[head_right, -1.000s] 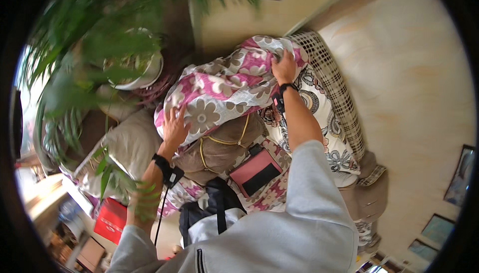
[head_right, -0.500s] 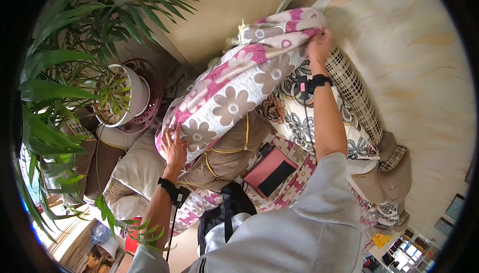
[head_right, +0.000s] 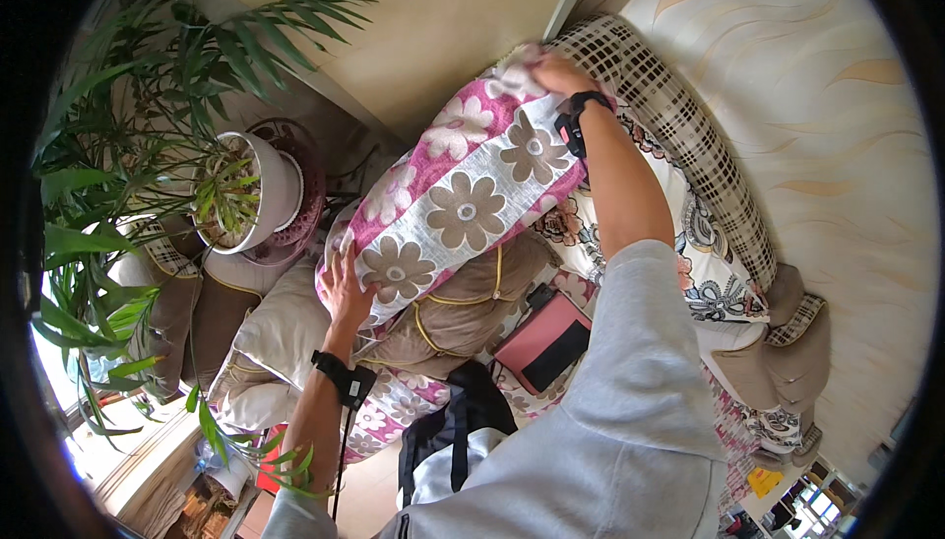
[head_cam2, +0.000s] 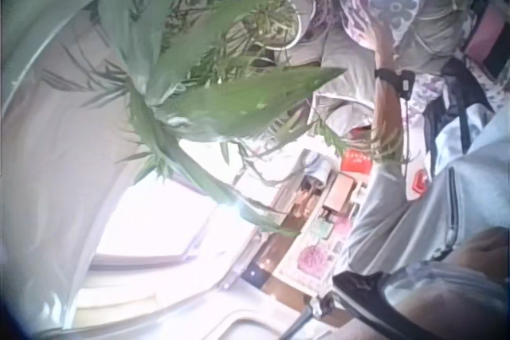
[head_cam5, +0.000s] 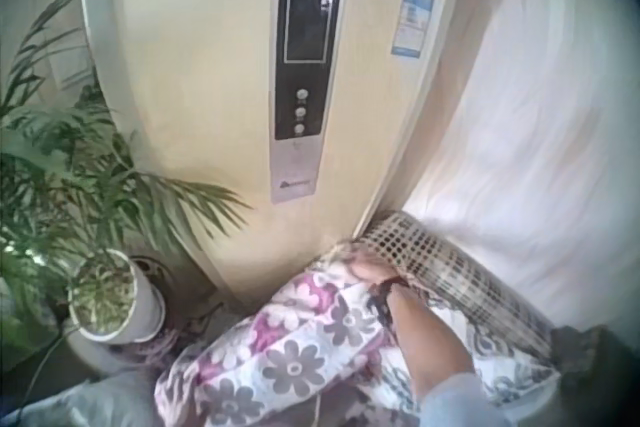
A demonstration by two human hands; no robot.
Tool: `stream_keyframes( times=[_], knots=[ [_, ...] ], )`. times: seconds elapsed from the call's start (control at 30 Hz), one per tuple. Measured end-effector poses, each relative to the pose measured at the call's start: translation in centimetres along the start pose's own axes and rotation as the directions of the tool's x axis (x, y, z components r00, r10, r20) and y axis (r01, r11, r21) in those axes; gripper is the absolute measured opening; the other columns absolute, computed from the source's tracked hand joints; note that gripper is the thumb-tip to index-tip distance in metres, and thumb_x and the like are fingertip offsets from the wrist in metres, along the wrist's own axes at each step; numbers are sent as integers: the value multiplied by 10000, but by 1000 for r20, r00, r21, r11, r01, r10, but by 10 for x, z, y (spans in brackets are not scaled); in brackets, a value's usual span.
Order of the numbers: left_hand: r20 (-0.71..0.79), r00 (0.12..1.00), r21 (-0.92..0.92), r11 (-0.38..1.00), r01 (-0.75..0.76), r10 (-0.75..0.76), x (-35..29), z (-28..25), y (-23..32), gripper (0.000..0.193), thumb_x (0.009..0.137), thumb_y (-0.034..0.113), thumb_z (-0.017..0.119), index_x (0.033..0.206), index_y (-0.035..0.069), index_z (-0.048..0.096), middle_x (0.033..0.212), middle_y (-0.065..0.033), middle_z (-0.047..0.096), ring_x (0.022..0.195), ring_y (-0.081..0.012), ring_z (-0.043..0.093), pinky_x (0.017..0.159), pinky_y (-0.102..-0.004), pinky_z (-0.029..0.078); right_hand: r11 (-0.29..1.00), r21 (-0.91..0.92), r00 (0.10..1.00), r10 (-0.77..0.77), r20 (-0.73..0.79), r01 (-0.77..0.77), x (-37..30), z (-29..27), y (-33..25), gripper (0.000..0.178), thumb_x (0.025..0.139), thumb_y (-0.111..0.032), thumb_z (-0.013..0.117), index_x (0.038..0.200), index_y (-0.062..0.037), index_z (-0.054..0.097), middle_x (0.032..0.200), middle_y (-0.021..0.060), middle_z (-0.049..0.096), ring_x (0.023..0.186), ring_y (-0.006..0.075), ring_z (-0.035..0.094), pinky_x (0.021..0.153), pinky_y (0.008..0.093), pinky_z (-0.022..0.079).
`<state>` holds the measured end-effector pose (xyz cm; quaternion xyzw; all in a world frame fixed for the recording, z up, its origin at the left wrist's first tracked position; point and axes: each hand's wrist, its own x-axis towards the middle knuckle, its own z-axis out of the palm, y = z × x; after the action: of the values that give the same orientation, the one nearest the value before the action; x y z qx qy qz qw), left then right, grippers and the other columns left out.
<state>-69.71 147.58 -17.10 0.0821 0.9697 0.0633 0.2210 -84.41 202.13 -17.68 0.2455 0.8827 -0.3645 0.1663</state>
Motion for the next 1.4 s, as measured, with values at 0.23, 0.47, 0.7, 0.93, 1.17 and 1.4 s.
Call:
stream_keyframes(
  times=[0.23, 0.47, 0.7, 0.93, 1.17, 1.4],
  knots=[
    [-11, 1000, -2, 1000, 19, -19, 5, 3, -3, 1128, 664, 274, 872, 1568, 260, 197, 1561, -145, 301, 1378, -444, 306, 1115, -617, 242, 819, 502, 960, -234, -151, 278, -51, -8, -98, 547, 830, -41, 648, 1356, -101, 511, 1307, 184, 587, 1146, 286, 601, 929, 366, 532],
    [-87, 960, -134, 951, -278, 268, 30, -16, -33, 885, 604, 308, 903, 1365, 157, 476, 1311, -106, 539, 1138, -337, 558, 952, -464, 450, 970, -233, 768, -201, -608, 70, -33, 22, -21, 609, 925, -441, 590, 1421, -106, 478, 1414, 226, 496, 1309, 429, 454, 1069, 507, 378],
    [28, 972, -196, 955, -222, 232, -6, -41, -60, 152, 860, 192, 674, 863, 44, 641, 774, -206, 653, 750, -435, 633, 649, -506, 498, 996, -6, 813, -79, -577, 92, -51, 19, 63, 491, 951, -367, 545, 1328, -54, 573, 1199, 228, 658, 1162, 387, 601, 995, 443, 448],
    [91, 996, 47, 999, 20, -24, -70, -14, -72, 171, 871, 202, 636, 1003, 93, 627, 724, -204, 652, 717, -433, 650, 623, -530, 495, 965, -254, 996, -76, -44, 62, -128, 10, 45, 595, 820, -375, 754, 1284, -35, 600, 1150, 178, 643, 1026, 300, 646, 984, 446, 512],
    [-171, 956, -45, 967, -250, 239, -27, -36, -7, 711, 839, 359, 720, 1425, 91, 420, 1393, -252, 438, 1249, -451, 438, 1021, -545, 390, 951, -29, 949, -304, 81, 307, -220, 19, -4, 834, 836, -582, 692, 1437, -45, 478, 1449, 232, 484, 1382, 367, 403, 1176, 489, 272],
    [-43, 987, 35, 987, -156, 158, -16, 13, 12, 880, 855, 340, 695, 1564, 135, 215, 1530, -288, 280, 1345, -518, 309, 1119, -597, 279, 365, 837, 910, 82, 407, -407, -115, 25, 28, 503, 1057, -500, 296, 1250, -111, 549, 1118, 116, 613, 940, 237, 615, 718, 421, 598]
  ],
)
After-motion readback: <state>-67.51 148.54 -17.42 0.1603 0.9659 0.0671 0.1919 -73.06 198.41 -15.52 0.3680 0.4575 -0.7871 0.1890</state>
